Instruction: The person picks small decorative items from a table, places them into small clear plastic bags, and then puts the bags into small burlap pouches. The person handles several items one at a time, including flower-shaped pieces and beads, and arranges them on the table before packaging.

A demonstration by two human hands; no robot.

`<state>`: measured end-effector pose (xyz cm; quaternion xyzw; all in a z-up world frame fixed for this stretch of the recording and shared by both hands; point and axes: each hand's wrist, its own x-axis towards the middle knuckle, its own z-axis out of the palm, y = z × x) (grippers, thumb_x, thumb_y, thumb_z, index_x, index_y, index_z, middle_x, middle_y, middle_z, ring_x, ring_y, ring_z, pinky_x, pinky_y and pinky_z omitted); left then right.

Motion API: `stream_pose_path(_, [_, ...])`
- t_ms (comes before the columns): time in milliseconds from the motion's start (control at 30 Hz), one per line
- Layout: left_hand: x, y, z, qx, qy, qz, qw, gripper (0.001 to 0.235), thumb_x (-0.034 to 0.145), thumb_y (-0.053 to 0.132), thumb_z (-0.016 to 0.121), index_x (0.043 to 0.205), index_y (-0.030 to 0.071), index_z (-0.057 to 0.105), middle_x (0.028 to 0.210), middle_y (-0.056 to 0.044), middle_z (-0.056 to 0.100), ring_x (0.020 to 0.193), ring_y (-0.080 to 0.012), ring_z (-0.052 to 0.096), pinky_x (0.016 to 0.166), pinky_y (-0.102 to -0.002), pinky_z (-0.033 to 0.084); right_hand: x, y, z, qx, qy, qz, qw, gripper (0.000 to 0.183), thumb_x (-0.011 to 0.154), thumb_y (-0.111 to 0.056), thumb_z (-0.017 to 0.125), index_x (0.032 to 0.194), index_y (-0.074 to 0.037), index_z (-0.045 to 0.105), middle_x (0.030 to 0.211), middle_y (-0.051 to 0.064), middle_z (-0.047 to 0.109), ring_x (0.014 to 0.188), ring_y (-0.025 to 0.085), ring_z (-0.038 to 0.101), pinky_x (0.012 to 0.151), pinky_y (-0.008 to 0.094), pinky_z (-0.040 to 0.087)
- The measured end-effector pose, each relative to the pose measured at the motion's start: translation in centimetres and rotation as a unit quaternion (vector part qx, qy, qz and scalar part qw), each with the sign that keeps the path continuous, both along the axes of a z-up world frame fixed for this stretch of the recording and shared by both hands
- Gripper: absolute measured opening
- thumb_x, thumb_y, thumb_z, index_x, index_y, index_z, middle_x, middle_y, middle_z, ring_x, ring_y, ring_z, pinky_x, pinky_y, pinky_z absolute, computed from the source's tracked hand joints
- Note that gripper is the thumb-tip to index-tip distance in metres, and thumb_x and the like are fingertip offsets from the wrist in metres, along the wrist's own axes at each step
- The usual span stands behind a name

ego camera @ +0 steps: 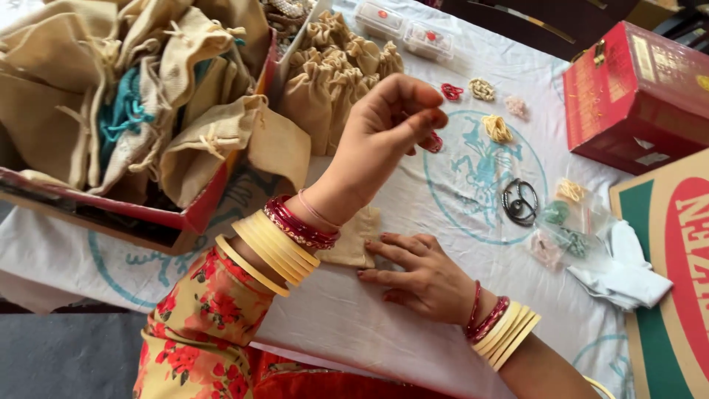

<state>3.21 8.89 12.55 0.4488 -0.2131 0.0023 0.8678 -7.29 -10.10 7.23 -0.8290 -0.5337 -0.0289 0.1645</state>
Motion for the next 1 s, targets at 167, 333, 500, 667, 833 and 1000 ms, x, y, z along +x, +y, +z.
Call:
stream_pose_path(167, [-2.1, 2.4, 2.9, 0.587, -0.359, 0.16, 0.708, 0.031, 0.08, 0.018, 0.081, 0.105, 0.007, 0.065, 0.096, -0.008, 0.073, 0.086, -0.0236, 0.071, 0.073, -0.037, 0.057, 0.3, -0.6, 0.0, -0.001, -0.016, 0.018, 1.0, 0.041, 0.089, -0.021, 0.07, 0.13, -0.016, 0.068, 0.148, 0.005, 0.058, 0.139, 0.026, 0.05, 0.109, 0.045, 0.039])
stream_pose_path(333, [0.4, 2.9, -4.8, 0.762, -0.321, 0.127, 0.548, 0.004, 0.083, 0.009, 0.071, 0.079, 0.012, 0.072, 0.078, -0.009, 0.07, 0.072, -0.0273, 0.071, 0.059, -0.041, 0.057, 0.1, -1.8, 1.7, 0.063, -0.032, 0.011, 0.997, 0.031, 0.09, -0.02, 0.072, 0.119, -0.011, 0.072, 0.131, 0.006, 0.067, 0.125, 0.026, 0.061, 0.102, 0.043, 0.046])
stream_pose_path(500, [0.7, 2.3, -5.7, 0.781, -0.385, 0.14, 0.472, 0.02, 0.087, 0.014, 0.068, 0.068, 0.018, 0.071, 0.069, -0.005, 0.07, 0.066, -0.0208, 0.07, 0.052, -0.036, 0.052, 0.8, -6.8, 2.7, 0.174, -0.086, -0.074, 0.978, 0.01, 0.093, -0.019, 0.074, 0.098, -0.011, 0.075, 0.112, 0.004, 0.074, 0.111, 0.024, 0.069, 0.093, 0.04, 0.05])
stream_pose_path(667, [-1.8, -2.1, -1.1, 0.797, -0.342, 0.063, 0.494, 0.017, 0.089, 0.023, 0.066, 0.103, 0.015, 0.071, 0.104, -0.005, 0.071, 0.086, -0.0236, 0.071, 0.071, -0.04, 0.054, 3.1, -10.8, 2.2, 0.168, -0.201, -0.255, 0.931, 0.011, 0.09, -0.015, 0.074, 0.082, -0.008, 0.07, 0.106, 0.006, 0.073, 0.111, 0.028, 0.067, 0.096, 0.045, 0.049])
stream_pose_path(833, [-3.2, -5.4, -6.7, 0.656, -0.444, 0.014, 0.611, 0.042, 0.088, 0.014, 0.058, 0.128, 0.011, 0.066, 0.13, -0.01, 0.064, 0.115, -0.0278, 0.059, 0.094, -0.04, 0.048, 3.6, -17.6, 2.5, 0.096, -0.134, -0.487, 0.857, 0.009, 0.086, -0.017, 0.078, 0.09, -0.01, 0.074, 0.106, 0.007, 0.073, 0.109, 0.029, 0.064, 0.095, 0.041, 0.051])
stream_pose_path(1000, [-1.7, -6.3, -8.9, 0.575, -0.538, 0.128, 0.603, 0.055, 0.081, 0.008, 0.06, 0.136, 0.009, 0.066, 0.138, -0.011, 0.061, 0.129, -0.0298, 0.05, 0.096, -0.043, 0.041, 3.8, -22.3, 1.0, -0.039, 0.118, -0.561, 0.818, 0.03, 0.078, -0.023, 0.082, 0.104, -0.013, 0.073, 0.108, 0.005, 0.072, 0.104, 0.027, 0.066, 0.09, 0.04, 0.051])
